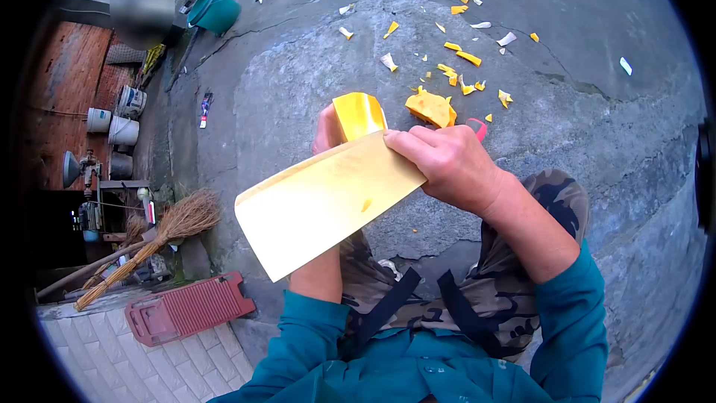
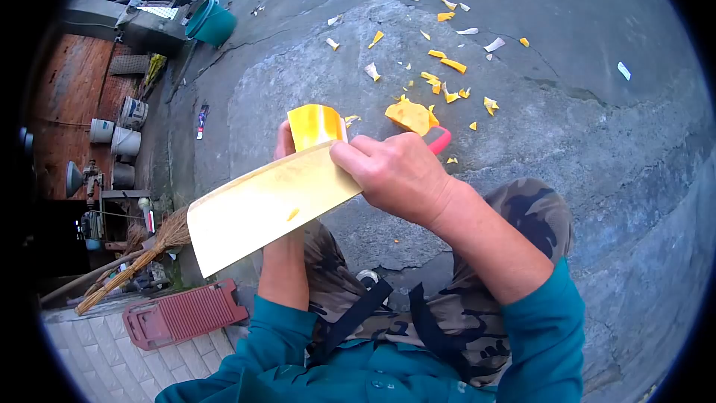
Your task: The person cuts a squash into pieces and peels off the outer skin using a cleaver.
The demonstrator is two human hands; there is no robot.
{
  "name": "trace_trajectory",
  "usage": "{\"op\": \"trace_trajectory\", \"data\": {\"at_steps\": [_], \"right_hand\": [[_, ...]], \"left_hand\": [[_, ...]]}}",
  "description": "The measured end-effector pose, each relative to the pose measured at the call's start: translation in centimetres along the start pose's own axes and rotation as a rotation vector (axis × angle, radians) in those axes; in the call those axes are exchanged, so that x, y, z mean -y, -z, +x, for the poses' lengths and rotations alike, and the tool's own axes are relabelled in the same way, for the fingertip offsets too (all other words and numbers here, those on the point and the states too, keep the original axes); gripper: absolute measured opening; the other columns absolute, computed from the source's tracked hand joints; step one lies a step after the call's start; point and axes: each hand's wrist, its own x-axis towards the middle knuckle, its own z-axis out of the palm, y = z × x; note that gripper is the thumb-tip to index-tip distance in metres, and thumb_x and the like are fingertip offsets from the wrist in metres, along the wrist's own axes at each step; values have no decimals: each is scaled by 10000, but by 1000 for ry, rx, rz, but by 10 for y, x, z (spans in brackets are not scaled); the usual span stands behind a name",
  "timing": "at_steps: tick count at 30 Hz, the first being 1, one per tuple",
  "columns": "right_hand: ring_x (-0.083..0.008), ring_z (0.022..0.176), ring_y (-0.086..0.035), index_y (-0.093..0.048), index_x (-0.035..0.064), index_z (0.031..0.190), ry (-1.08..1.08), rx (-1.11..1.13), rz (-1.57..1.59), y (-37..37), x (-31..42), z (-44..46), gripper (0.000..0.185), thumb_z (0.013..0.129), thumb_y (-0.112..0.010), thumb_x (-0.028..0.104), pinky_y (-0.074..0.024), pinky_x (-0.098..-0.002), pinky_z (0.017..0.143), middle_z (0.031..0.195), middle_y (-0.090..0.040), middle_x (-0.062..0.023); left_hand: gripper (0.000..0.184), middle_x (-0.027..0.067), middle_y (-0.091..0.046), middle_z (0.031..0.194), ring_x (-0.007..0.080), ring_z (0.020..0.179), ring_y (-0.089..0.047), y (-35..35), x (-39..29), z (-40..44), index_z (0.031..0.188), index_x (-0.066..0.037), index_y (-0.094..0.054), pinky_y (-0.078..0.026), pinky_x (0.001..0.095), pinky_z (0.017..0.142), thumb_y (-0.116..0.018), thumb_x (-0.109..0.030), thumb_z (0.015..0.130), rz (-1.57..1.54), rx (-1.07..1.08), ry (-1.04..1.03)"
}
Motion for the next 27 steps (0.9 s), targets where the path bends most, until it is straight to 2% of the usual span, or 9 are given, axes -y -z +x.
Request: {"op": "trace_trajectory", "data": {"at_steps": [5,7,8,9,11,13,14,17,27], "right_hand": [[-258,611,-637,-532,57,908,-49,-12,-18,-10,-12,-6,167,754,-596,54,-503,-358,500,711,-582,-70],[-273,632,-644,-528,58,901,-82,-15,-72,-16,-29,-10,157,760,-597,59,-510,-371,513,723,-594,-77],[-285,654,-648,-525,62,896,-218,-6,-170,-20,-41,-10,146,767,-593,60,-516,-382,528,735,-606,-82],[-296,675,-653,-522,66,891,-355,1,-268,-23,-51,-12,136,773,-590,62,-522,-393,543,747,-617,-88],[-303,693,-657,-520,72,889,-419,3,-255,-17,-49,-6,129,779,-578,40,-520,-397,550,759,-627,-94],[-299,679,-651,-522,72,896,-222,-109,-63,-12,-27,-7,148,767,-579,26,-516,-392,548,746,-620,-91],[-282,641,-640,-525,71,890,-138,-102,-38,-9,-18,-4,162,751,-596,31,-509,-383,533,728,-601,-86],[-207,560,-607,-569,78,949,34,-62,-51,0,-4,1,207,748,-615,67,-476,-324,483,701,-564,-48],[-207,551,-606,-586,79,1008,85,-20,-21,7,1,3,251,761,-630,95,-466,-317,470,728,-585,-38]], "left_hand": [[569,88,-591,1125,190,976,-617,3,-5,-2,1276,-69,-465,-519,344,841,-751,-224,809,183,-33,-60],[660,68,-587,1131,196,1027,-595,6,-16,-8,1285,-74,-458,-495,348,899,-801,-119,723,-418,-36,110],[788,53,-584,1142,191,1076,-568,1,-24,-8,1301,-81,-436,-467,353,944,-818,-16,615,25,81,9],[874,24,-562,1147,193,1112,-535,-8,-32,-8,1324,-69,-435,-432,339,991,-778,22,525,-76,64,42],[798,42,-585,1154,178,1073,-565,-5,-25,-8,1266,-56,-482,-460,358,955,-821,21,547,-158,82,20],[667,58,-588,1168,192,1085,-573,9,-13,-8,1245,-46,-504,-461,370,966,-802,-82,650,-172,129,80],[621,111,-586,1201,228,1143,-556,11,-3,-8,1263,-32,-508,-456,391,990,-763,-288,758,-426,14,146],[616,113,-583,1207,229,1144,-557,14,1,-14,1268,-32,-504,-456,392,990,-751,-291,767,-529,51,160],[600,119,-575,1227,232,1147,-560,9,-1,-12,1283,-30,-491,-459,398,991,-712,-302,796,-525,111,143]]}}
